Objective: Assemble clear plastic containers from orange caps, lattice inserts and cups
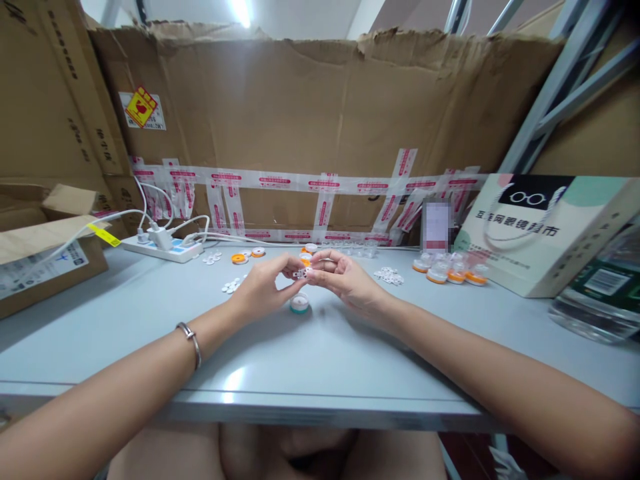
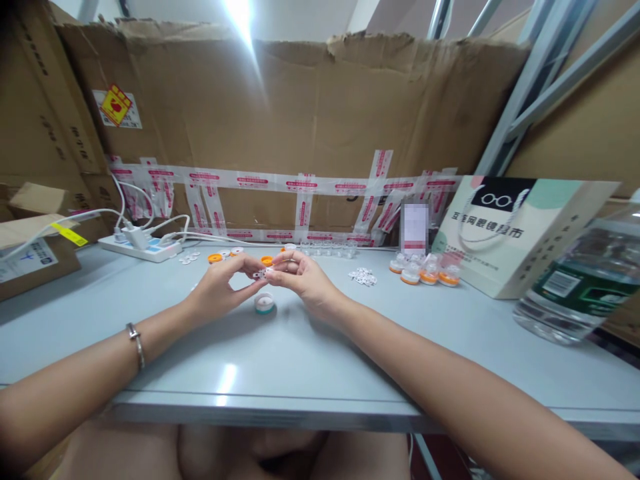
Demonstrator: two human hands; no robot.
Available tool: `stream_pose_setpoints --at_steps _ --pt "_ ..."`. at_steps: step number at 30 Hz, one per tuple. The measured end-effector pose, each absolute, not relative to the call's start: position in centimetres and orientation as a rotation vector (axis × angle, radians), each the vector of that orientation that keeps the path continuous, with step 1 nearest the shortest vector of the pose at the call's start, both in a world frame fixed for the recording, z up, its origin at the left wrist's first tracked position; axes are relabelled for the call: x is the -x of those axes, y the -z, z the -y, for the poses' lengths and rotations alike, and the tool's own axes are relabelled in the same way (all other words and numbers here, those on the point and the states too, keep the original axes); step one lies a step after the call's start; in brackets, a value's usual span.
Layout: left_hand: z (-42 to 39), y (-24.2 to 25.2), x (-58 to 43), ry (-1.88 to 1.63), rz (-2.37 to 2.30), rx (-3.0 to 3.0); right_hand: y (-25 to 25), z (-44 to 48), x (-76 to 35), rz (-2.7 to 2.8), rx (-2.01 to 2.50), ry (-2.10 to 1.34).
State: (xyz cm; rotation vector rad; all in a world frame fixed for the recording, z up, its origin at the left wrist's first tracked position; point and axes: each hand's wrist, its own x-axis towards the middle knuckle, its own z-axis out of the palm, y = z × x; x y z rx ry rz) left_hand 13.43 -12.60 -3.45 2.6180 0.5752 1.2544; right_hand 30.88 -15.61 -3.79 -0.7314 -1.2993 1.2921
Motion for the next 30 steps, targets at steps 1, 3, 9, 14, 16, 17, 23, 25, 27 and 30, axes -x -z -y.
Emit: stream_pose_setpoints --at_steps 1,3,9,14,16,17,23,25,27,30 --pt "12.6 3.4 -13.4 -1.262 -0.579 -2.612 3.8 15.6 -30.9 1.308 0.72 -1.299" --pt "12.5 3.3 -13.3 -1.288 -0.568 -2.599 3.8 15.5 -31.0 1.334 0.706 -1.291" --pt "12.4 3.3 -13.3 -1.36 -0.483 -2.59 4.1 15.3 -31.0 1.332 0.703 -1.272" --pt "12.6 3.3 -13.4 -1.371 -0.508 -2.594 4.2 15.4 -30.8 1.333 0.681 -1.212" --pt "12.5 3.3 -13.4 -1.379 -0.523 -2.611 4.2 15.5 -30.6 1.348 0.679 -1.187" --pt "12.5 3.4 -13.5 -1.378 -0.529 -2.627 4.2 15.6 -30.5 1.347 0.686 -1.178" --pt "12.3 3.8 -13.7 -1.366 -0.496 -2.686 4.1 16.0 -29.8 1.217 0.751 -1.178" --pt "12.3 3.8 -13.7 -1.363 -0.48 -2.689 4.0 16.1 -29.8 1.199 0.753 -1.177" --pt "12.3 3.7 -13.6 -1.345 -0.471 -2.692 3.9 16.2 -29.9 1.195 0.755 -1.179" --pt "12.2 3.4 -13.4 -1.313 -0.471 -2.688 3.8 16.1 -30.1 1.196 0.751 -1.203"
